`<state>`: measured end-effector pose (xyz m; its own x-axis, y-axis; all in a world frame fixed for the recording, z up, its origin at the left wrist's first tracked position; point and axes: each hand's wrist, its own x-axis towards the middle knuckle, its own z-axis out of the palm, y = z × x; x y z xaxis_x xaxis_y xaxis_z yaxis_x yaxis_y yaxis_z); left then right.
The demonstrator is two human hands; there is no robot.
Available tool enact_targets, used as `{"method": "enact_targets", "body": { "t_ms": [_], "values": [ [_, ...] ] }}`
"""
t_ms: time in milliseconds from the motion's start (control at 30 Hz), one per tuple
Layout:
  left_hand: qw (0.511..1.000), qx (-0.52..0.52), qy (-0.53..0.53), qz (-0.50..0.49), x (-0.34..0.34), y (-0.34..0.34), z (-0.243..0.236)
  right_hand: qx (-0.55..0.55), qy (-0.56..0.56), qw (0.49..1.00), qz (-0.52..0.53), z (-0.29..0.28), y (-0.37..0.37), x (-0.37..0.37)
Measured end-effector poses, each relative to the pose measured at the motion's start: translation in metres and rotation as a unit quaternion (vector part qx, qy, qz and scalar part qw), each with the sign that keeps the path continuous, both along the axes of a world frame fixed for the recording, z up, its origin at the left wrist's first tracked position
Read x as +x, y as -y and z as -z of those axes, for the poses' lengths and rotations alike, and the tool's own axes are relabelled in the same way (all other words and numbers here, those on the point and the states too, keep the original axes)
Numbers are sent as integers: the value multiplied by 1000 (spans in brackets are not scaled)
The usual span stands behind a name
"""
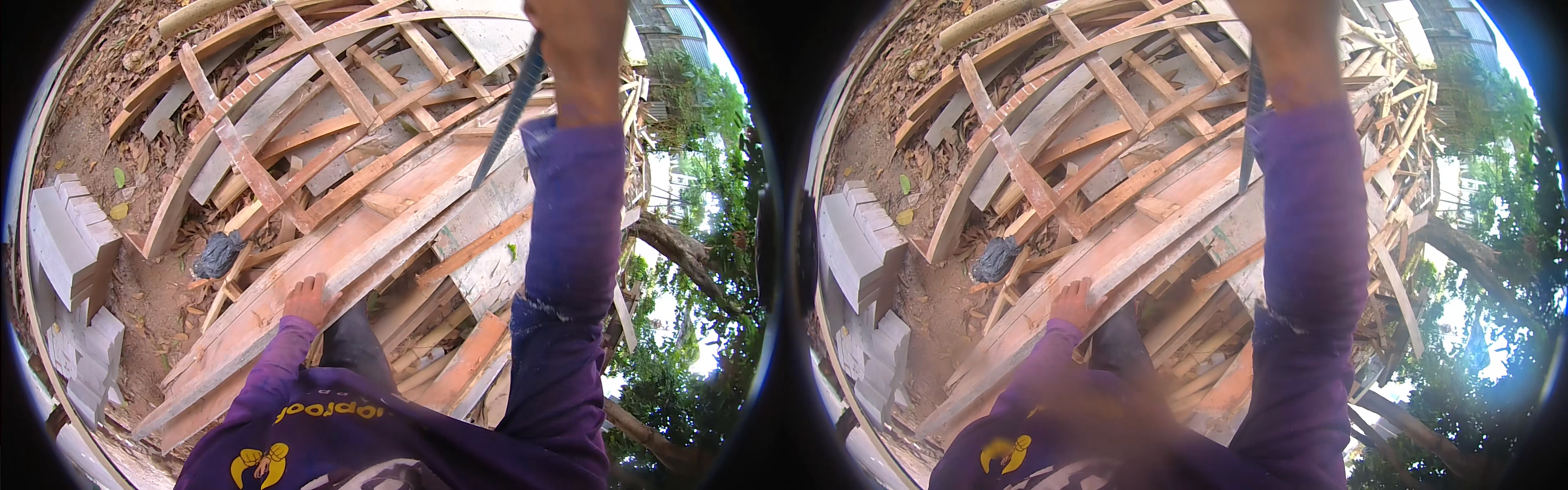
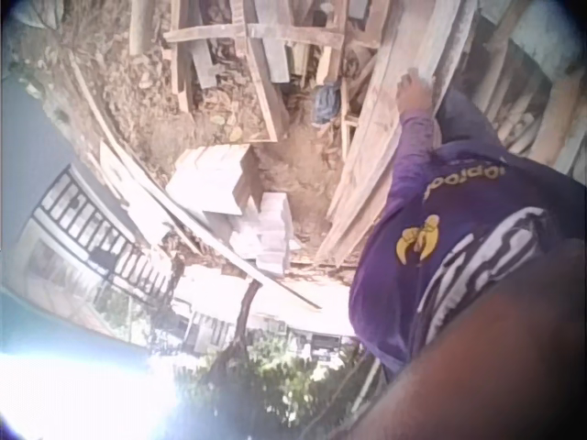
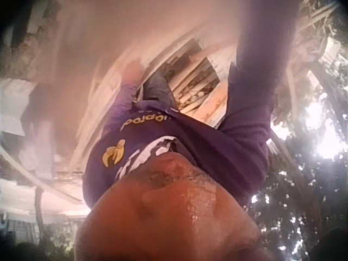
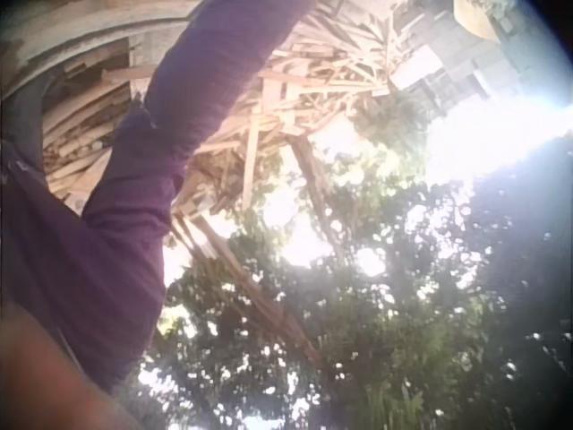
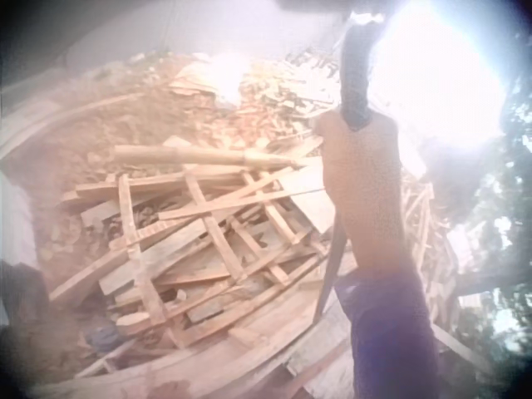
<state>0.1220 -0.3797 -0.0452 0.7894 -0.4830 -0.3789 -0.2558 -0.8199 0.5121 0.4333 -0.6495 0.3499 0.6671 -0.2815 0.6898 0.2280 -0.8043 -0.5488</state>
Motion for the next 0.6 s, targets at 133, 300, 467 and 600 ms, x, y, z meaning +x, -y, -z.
{"method": "enact_targets", "body": {
  "t_ms": [133,300,467,600],
  "values": [
    [1000,-14,-19,9,26,4,-11,178,1,983,-52,-63,30,-98],
    [998,8,-68,7,67,-4,-24,280,78,955,-57,-71,73,-167],
    [995,51,-86,6,92,-20,-4,276,73,933,-218,-28,69,-200],
    [995,58,-80,18,136,-27,-2,284,154,942,-96,-18,110,-284]
  ]
}}
